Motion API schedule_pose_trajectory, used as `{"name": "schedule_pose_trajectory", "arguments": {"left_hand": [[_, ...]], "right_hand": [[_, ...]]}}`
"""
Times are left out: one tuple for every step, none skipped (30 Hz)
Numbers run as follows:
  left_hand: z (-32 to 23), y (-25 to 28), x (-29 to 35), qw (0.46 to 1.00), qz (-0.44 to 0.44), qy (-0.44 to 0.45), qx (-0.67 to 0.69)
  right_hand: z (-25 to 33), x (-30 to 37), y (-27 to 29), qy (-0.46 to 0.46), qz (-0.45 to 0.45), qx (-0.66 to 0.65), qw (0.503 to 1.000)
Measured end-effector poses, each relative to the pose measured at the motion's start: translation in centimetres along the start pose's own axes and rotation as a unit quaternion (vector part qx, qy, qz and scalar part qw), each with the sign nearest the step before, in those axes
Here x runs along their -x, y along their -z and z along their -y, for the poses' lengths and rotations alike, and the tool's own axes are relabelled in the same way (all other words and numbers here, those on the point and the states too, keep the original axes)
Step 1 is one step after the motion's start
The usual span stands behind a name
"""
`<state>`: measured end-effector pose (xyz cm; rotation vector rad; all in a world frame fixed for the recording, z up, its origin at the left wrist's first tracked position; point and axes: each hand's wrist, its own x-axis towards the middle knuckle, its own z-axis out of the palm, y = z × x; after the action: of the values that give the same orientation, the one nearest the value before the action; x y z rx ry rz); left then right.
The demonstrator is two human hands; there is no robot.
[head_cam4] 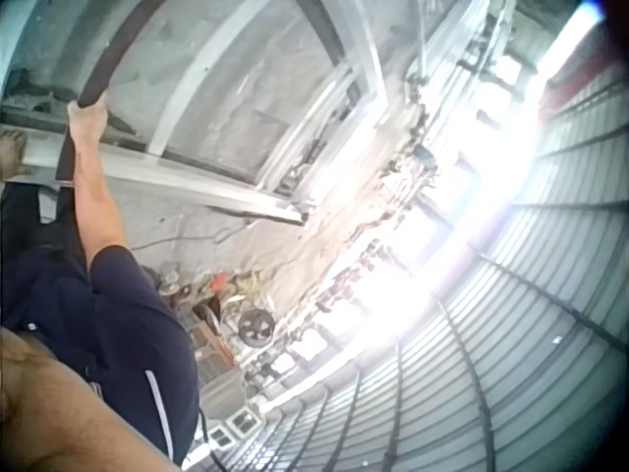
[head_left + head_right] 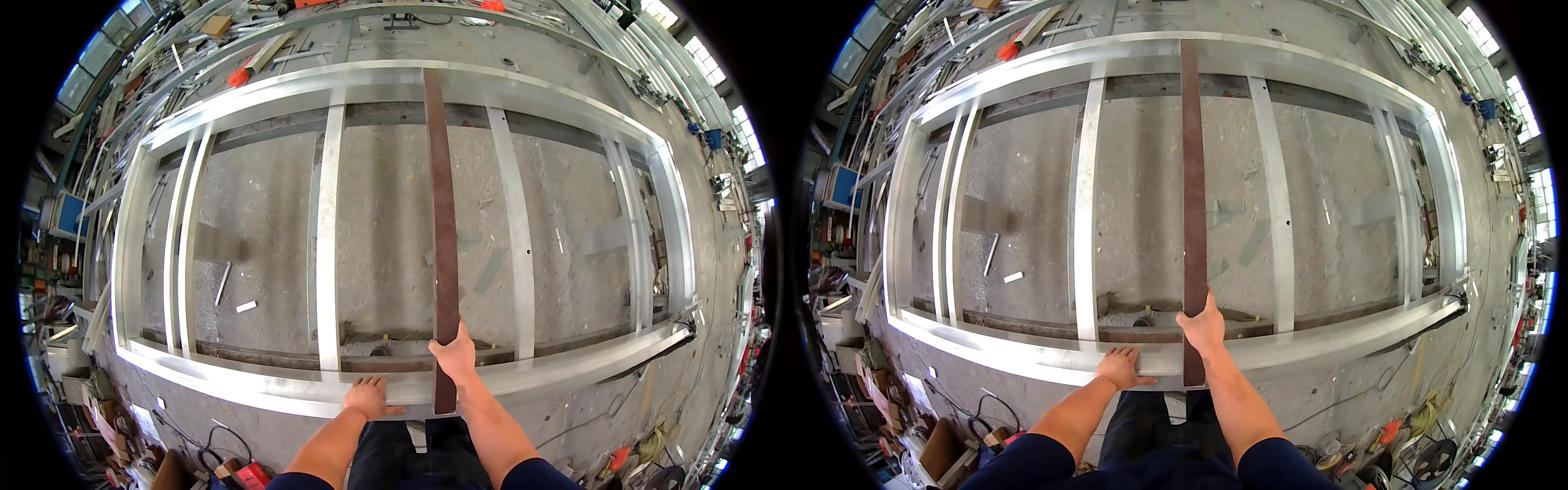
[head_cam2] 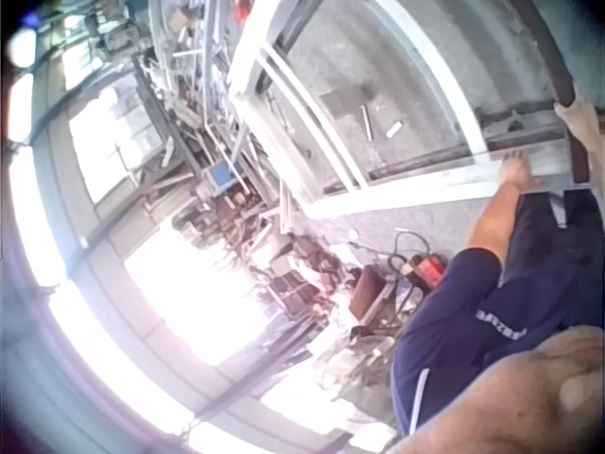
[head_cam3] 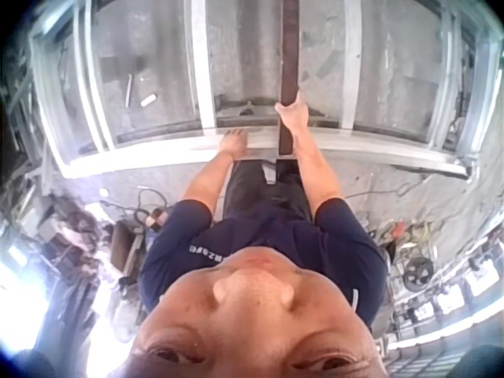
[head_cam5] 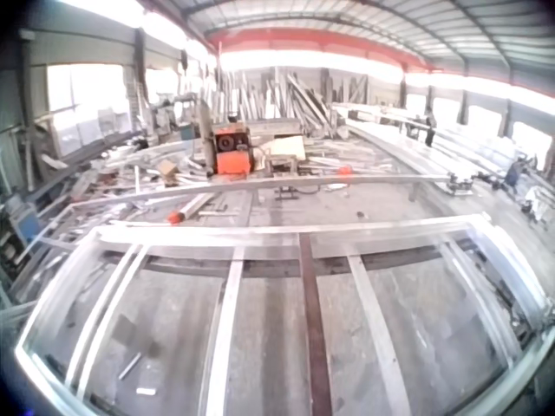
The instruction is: The person uses an angle grinder to smooth the edge of a metal bar, then places it into a large rectangular metal frame. They proceed to pick up and position several additional metal bars into the frame, aligning them as crossbars. Finally, they use a tape measure to check the dimensions of the frame.
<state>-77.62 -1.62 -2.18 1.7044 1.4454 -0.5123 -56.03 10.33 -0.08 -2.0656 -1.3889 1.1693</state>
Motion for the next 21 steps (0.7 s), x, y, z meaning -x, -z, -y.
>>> {"name": "schedule_pose_trajectory", "arguments": {"left_hand": [[0.1, -0.1, 0.0, 1.0, -0.002, -0.002, 0.002], [0.1, -0.2, -0.1, 1.0, -0.005, -0.004, 0.005], [0.1, -0.3, -0.2, 1.0, -0.008, -0.005, 0.002], [0.2, -0.4, -0.3, 1.0, -0.009, -0.005, -0.001], [0.3, -0.5, -0.4, 1.0, -0.01, -0.007, -0.003], [0.1, -0.5, -0.3, 1.0, -0.002, -0.006, -0.001], [0.2, -0.1, -1.0, 1.0, 0.008, -0.004, 0.002], [0.0, -0.1, -0.8, 1.0, 0.023, 0.006, 0.001], [0.0, 0.4, -1.3, 0.999, 0.034, 0.014, -0.002], [0.4, -0.8, -1.4, 0.999, 0.008, 0.03, 0.033], [0.7, -1.8, -1.3, 0.999, -0.033, 0.016, 0.024], [0.6, -1.3, -1.3, 0.999, -0.028, 0.017, 0.02], [0.6, -0.8, -1.3, 0.999, -0.022, 0.016, 0.032], [0.6, -0.5, -1.3, 1.0, -0.016, 0.011, 0.016], [0.5, -0.7, -1.3, 1.0, -0.011, 0.005, 0.001], [0.7, -1.2, -1.6, 1.0, -0.024, -0.004, 0.001], [1.0, -1.6, -1.9, 0.999, -0.04, -0.011, -0.001], [1.3, -1.9, -2.0, 0.998, -0.057, -0.019, -0.003], [1.4, -2.2, -1.9, 0.998, -0.054, -0.02, -0.005], [1.3, -2.3, -1.8, 0.998, -0.052, -0.021, -0.008], [1.3, -2.4, -1.7, 0.998, -0.051, -0.022, -0.011]], "right_hand": [[-0.3, -0.1, -0.4, -0.003, 0.0, 0.002, 1.0], [-0.3, -0.2, -0.5, -0.005, -0.001, 0.006, 1.0], [-0.3, -0.3, -0.6, -0.009, 0.005, 0.008, 1.0], [-0.4, -0.4, -0.6, -0.014, 0.011, 0.011, 1.0], [-0.5, -0.6, -0.6, -0.02, 0.017, 0.014, 1.0], [-1.3, -0.7, -0.8, 0.005, 0.012, 0.01, 1.0], [-2.1, -1.6, -1.2, 0.029, 0.007, 0.007, 1.0], [-2.8, -1.3, -1.6, 0.023, 0.008, 0.013, 1.0], [-2.9, -1.9, -1.8, 0.019, 0.006, 0.02, 1.0], [-1.3, -1.7, -1.3, -0.017, 0.047, 0.024, 0.998], [-1.5, -1.6, -1.5, 0.011, 0.027, 0.01, 1.0], [-2.0, -1.9, -1.6, 0.033, 0.014, 0.013, 0.999], [-1.2, -1.7, -1.5, 0.015, 0.013, 0.003, 1.0], [-1.5, -1.9, -1.6, 0.018, 0.013, 0.003, 1.0], [-1.9, -2.0, -1.7, 0.021, 0.013, 0.003, 1.0], [-2.3, -2.2, -1.8, 0.021, 0.01, 0.005, 1.0], [-2.4, -2.5, -2.0, 0.024, 0.006, 0.006, 1.0], [-2.6, -2.6, -2.1, 0.028, 0.003, 0.006, 1.0], [-2.8, -2.5, -2.1, 0.017, 0.011, 0.001, 1.0], [-2.7, -2.4, -2.1, 0.008, 0.02, -0.004, 1.0], [-2.6, -2.3, -2.1, -0.002, 0.028, -0.009, 1.0]]}}
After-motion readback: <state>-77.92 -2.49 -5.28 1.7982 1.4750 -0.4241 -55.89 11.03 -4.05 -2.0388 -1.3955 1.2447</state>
